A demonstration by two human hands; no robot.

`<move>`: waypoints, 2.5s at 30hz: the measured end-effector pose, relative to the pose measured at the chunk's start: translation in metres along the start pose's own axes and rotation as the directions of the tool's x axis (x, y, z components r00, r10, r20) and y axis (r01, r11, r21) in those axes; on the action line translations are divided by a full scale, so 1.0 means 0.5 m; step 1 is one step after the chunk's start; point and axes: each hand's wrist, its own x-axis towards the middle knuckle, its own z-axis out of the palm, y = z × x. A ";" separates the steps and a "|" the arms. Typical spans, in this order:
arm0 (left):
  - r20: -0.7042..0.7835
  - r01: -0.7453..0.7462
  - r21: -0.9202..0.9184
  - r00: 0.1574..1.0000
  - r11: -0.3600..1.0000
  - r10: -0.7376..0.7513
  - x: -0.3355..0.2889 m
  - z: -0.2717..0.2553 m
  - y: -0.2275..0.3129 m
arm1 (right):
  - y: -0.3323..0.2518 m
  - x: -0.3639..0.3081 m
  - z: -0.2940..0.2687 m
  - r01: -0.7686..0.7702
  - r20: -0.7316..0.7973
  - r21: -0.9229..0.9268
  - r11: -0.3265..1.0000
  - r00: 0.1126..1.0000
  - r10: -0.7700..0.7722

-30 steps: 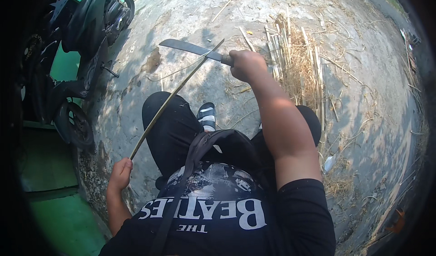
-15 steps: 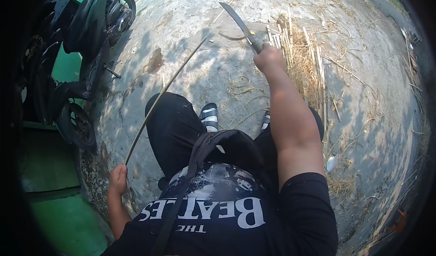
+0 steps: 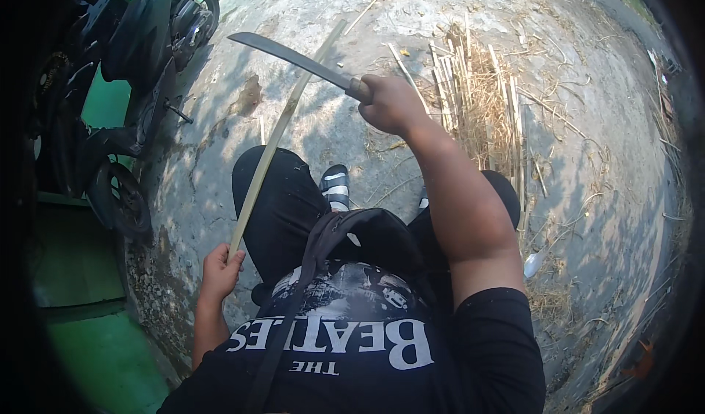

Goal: The person thins a long bamboo strip by shaving it with a machete while holding the strip in one hand and the tool in the other.

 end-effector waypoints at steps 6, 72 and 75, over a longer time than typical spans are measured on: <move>-0.130 -0.050 0.187 0.989 0.981 0.075 0.020 0.005 0.068 | -0.082 -0.032 0.041 0.396 0.269 -0.235 0.888 0.904 -0.332; 0.182 -0.133 0.034 0.975 0.991 0.125 0.097 0.016 0.054 | -0.077 -0.024 0.099 0.293 0.181 -0.103 0.951 0.945 -0.272; 0.154 -0.161 0.067 0.977 0.985 0.149 0.091 0.022 0.067 | -0.078 -0.026 0.100 0.399 0.170 -0.157 0.904 0.912 -0.373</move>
